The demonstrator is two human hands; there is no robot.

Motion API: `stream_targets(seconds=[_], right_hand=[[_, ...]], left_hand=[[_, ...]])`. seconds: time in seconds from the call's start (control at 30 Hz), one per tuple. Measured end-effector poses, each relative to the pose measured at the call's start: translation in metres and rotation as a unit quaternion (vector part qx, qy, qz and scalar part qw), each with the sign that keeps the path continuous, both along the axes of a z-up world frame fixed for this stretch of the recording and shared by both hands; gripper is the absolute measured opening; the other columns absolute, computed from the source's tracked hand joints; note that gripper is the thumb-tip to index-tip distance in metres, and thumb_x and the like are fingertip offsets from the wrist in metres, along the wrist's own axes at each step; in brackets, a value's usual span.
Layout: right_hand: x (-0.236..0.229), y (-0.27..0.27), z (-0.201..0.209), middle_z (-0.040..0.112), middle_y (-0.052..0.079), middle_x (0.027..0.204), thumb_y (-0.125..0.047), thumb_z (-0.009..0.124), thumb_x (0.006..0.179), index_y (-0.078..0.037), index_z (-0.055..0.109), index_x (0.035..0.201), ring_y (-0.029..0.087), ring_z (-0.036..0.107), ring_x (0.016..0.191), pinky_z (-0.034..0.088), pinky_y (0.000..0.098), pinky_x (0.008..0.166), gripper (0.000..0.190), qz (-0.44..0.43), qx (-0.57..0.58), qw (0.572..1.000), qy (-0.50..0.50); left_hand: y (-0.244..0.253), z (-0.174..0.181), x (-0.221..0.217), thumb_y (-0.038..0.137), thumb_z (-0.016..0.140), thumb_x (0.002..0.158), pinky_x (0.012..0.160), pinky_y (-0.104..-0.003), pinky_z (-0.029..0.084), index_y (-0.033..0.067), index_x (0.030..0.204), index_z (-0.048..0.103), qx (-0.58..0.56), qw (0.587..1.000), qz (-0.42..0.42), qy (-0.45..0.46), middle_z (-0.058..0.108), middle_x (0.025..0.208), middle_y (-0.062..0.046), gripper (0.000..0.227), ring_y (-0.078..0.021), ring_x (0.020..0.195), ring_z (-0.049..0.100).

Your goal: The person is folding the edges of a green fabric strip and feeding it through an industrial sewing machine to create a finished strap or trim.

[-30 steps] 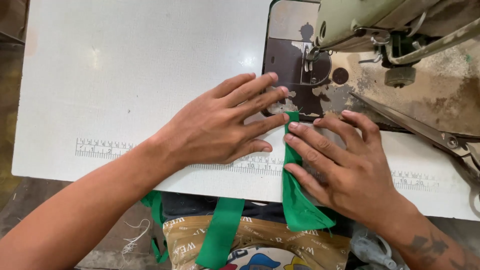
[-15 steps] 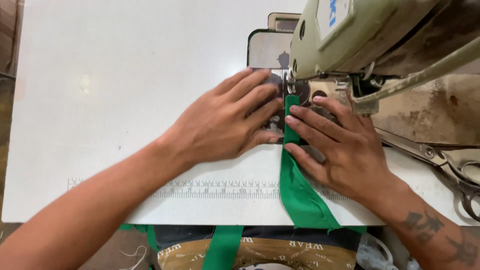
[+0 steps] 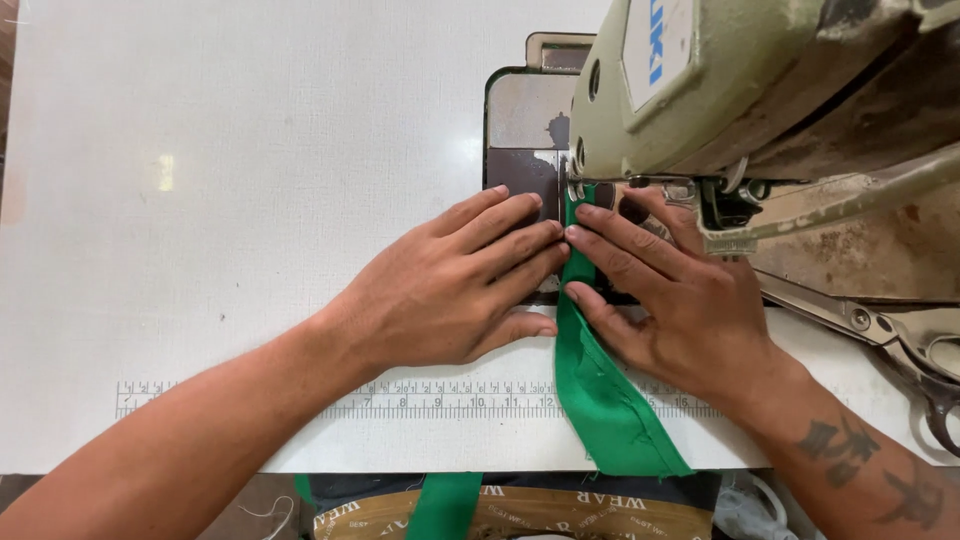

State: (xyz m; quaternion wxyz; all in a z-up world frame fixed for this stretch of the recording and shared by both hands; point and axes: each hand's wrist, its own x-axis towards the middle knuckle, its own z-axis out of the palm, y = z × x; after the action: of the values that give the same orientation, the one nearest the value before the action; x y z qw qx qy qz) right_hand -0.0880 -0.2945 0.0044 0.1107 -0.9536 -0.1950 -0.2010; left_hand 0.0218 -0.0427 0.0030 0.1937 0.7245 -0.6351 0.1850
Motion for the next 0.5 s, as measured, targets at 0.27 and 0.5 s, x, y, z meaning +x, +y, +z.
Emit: stream_targets(seconds=[0.27, 0.5], right_hand=[[-0.0009, -0.0005, -0.0023, 0.071, -0.004, 0.154, -0.036, 0.082, 0.107, -0.023, 0.073, 0.151, 0.03, 0.066, 0.147, 0.066, 0.041, 0.079, 0.046, -0.01, -0.011, 1.0, 0.001], [-0.0006, -0.0026, -0.0026, 0.07, 0.004, 0.154, -0.028, 0.083, 0.107, -0.014, 0.072, 0.151, 0.035, 0.062, 0.148, 0.062, 0.0509, 0.111, 0.048, 0.021, 0.011, 1.0, 0.009]], left_hand=[[-0.0001, -0.0004, -0.0008, 0.053, 0.056, 0.116, 0.123, -0.05, 0.048, -0.0005, 0.137, 0.077, 0.003, 1.0, 0.005, -0.017, 0.077, 0.138, -0.02, 0.061, -0.0381, 0.137, 0.066], [0.0015, -0.001, -0.0069, 0.051, 0.06, 0.117, 0.124, -0.048, 0.05, -0.0001, 0.145, 0.072, 0.004, 1.0, 0.002, -0.027, 0.076, 0.142, -0.018, 0.06, -0.0338, 0.138, 0.067]])
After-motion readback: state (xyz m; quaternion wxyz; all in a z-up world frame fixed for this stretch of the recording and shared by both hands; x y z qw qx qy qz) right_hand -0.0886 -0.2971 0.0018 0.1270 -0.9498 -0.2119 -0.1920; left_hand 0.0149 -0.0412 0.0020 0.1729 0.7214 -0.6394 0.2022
